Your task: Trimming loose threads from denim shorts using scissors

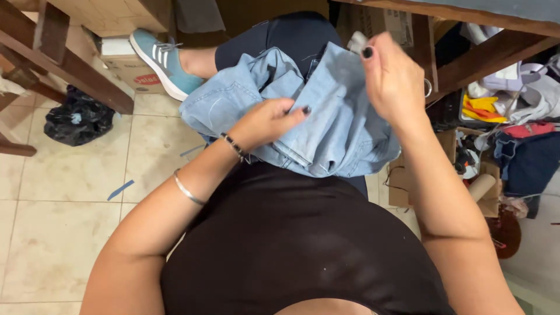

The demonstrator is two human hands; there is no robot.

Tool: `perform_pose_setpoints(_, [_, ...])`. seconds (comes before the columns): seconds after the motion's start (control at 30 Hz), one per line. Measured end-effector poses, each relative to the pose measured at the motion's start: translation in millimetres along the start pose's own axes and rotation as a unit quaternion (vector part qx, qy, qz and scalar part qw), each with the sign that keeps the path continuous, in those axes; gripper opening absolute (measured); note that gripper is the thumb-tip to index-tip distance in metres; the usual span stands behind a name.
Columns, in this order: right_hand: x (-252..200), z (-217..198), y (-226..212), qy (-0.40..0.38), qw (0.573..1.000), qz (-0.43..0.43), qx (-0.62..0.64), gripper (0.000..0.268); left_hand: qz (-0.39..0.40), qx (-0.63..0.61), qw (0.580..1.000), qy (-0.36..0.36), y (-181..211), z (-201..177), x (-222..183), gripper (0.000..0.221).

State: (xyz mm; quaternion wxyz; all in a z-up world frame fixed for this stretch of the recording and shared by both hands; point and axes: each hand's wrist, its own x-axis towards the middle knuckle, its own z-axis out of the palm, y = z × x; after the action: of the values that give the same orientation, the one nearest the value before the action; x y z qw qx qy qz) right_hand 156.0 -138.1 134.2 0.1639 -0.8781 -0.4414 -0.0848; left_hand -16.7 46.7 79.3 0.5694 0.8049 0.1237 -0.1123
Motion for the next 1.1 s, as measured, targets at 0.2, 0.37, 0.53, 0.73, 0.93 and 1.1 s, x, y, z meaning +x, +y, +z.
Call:
perform_pose_setpoints(0.2, [-46.7, 11.9, -10.5, -0.171, 0.974, 0.008, 0.15, 0.016, 0.106, -0.309, 0.943, 0.06, -49.2, 31.7, 51.8, 0.013])
perform_pose_setpoints(0.37, [-63.1, 18.1, -18.5, -0.215, 0.962, 0.058, 0.157, 0.024, 0.096, -0.421, 0.899, 0.072, -66.8, 42.4, 44.2, 0.012])
perform_pose_setpoints(0.53, [-69.9, 22.2, -16.6, -0.15, 0.974, 0.057, 0.161, 0.019, 0.145, -0.375, 0.912, 0.083, -50.0, 40.9, 25.6, 0.015])
perform_pose_setpoints(0.73, [-67.0, 25.5, -25.7, -0.141, 0.982, 0.041, 0.115, 0.019, 0.168, -0.372, 0.908, 0.088, -67.7, 45.2, 36.6, 0.016])
perform_pose_setpoints(0.93, [-68.0, 23.1, -31.2, -0.116, 0.985, 0.044, 0.122, 0.02, 0.18, -0.349, 0.916, 0.084, -69.6, 44.7, 37.6, 0.017])
perform_pose_setpoints(1.1, [-68.7, 29.4, -30.8, -0.098, 0.986, 0.031, 0.135, 0.019, 0.194, -0.363, 0.906, 0.099, -71.2, 51.2, 40.2, 0.015])
